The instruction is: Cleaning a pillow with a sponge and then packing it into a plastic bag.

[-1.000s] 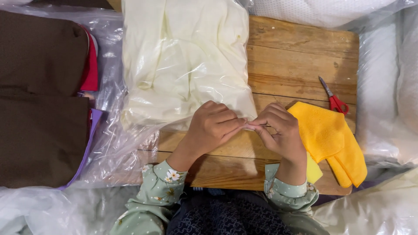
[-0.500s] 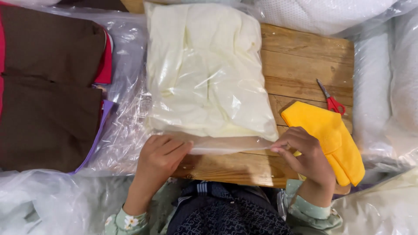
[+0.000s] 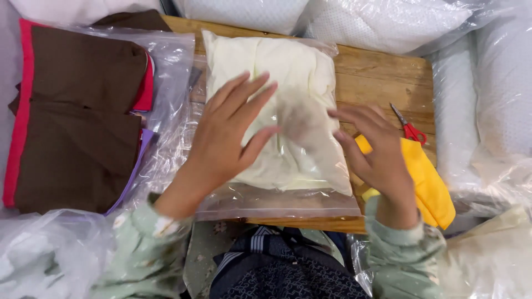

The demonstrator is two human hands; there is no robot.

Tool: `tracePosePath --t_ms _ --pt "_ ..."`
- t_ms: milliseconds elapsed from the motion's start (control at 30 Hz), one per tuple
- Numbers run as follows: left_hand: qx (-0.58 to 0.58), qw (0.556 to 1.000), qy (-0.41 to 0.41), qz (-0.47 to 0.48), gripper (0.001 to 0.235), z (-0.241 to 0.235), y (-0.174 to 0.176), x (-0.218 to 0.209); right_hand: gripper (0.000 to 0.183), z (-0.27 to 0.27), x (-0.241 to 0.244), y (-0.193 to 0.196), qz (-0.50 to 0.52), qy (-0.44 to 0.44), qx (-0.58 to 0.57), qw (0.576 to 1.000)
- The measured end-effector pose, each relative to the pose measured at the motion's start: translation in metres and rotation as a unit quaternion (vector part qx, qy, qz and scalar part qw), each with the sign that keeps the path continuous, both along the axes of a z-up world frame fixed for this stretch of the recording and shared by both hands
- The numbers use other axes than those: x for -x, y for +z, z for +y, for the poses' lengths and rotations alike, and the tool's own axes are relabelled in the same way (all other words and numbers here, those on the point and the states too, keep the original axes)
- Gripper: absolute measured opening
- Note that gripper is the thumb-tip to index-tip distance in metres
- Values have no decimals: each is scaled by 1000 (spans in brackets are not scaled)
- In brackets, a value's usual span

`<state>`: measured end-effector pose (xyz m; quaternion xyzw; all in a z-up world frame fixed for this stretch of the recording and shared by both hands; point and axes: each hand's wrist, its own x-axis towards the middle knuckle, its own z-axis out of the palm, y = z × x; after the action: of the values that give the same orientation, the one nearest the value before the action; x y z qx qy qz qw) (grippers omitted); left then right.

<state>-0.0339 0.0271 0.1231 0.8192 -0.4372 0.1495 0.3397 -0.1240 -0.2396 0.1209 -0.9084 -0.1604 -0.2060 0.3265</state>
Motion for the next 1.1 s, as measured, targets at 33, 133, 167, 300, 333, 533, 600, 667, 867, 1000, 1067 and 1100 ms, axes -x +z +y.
tracePosePath --t_ms 33,133,167,300,333,533,600,667,867,1000,1067,1100 --pt "0 1000 0 -4 52 -19 -26 -13 22 6 -23 -24 -4 0 0 1000" --pt "-110 982 145 46 67 -69 -105 -36 44 25 -76 -100 -28 -50 43 997" --pt "-124 977 166 55 66 -80 -129 -36 50 32 -84 -129 38 -112 101 988" --pt "-188 959 209 37 62 -91 -172 -17 60 57 -79 -161 144 -206 196 948" --pt "-189 958 210 42 62 -92 -175 -12 60 57 -77 -168 149 -204 198 947" --pt "-253 925 255 -126 56 -94 -196 -1 59 60 -75 -202 188 -214 249 926" --pt "-277 915 262 -131 59 -93 -201 -1 60 62 -75 -202 250 -199 270 908" --pt "-274 916 265 -127 58 -94 -208 -2 60 61 -78 -199 278 -189 270 902" --pt "-261 922 263 -112 56 -94 -213 -5 60 64 -84 -190 335 -173 274 885" --pt "-234 937 246 -80 58 -92 -208 -9 61 62 -86 -185 300 -173 247 905" --pt "-208 950 230 -44 57 -90 -200 -10 61 57 -85 -187 272 -169 230 919" --pt "-183 960 212 -4 55 -88 -197 -7 61 55 -80 -189 249 -165 211 931"
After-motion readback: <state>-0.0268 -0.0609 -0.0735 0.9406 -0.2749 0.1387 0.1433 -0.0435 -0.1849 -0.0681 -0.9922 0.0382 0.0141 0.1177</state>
